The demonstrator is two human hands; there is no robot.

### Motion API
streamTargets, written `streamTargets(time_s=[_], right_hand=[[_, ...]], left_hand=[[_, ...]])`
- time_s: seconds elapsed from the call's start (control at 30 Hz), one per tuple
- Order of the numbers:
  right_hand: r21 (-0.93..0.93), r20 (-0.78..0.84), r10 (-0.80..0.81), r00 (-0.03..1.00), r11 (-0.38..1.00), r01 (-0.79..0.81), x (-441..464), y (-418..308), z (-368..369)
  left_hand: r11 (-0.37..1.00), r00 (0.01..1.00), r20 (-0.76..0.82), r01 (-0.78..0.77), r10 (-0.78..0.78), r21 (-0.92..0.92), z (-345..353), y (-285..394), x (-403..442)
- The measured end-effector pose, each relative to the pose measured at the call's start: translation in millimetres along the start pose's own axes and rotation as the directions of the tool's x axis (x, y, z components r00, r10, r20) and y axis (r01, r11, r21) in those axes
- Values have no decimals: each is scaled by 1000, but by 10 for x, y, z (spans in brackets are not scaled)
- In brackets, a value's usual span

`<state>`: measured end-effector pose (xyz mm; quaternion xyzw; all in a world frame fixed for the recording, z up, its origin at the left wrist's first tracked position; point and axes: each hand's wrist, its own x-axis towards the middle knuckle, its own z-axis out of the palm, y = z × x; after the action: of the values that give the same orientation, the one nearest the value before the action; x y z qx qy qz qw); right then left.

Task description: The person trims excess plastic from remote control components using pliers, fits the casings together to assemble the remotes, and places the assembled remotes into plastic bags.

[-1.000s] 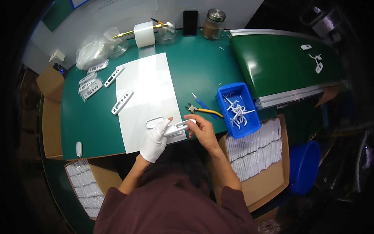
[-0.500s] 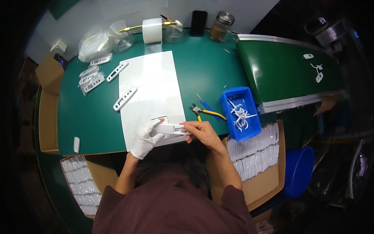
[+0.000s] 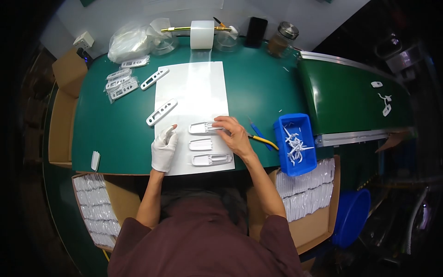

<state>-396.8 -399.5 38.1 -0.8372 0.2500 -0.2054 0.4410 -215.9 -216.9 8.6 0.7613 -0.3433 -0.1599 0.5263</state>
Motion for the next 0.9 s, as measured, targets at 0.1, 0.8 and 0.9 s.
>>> streamTargets(time_s=[0.1, 0.8, 0.9], right_hand=[[-147, -79, -102, 992, 985, 90, -6, -35, 28], [664, -457, -245, 855, 547, 511, -1024, -3103, -588], [866, -126, -827, 547, 177, 467, -812, -2649, -1072]], left_hand=[[999, 1000, -10, -4, 4, -35, 11, -14, 3], [991, 993, -32, -115, 117, 62, 56, -59, -5], [992, 992, -37, -114, 117, 55, 44, -36, -10]])
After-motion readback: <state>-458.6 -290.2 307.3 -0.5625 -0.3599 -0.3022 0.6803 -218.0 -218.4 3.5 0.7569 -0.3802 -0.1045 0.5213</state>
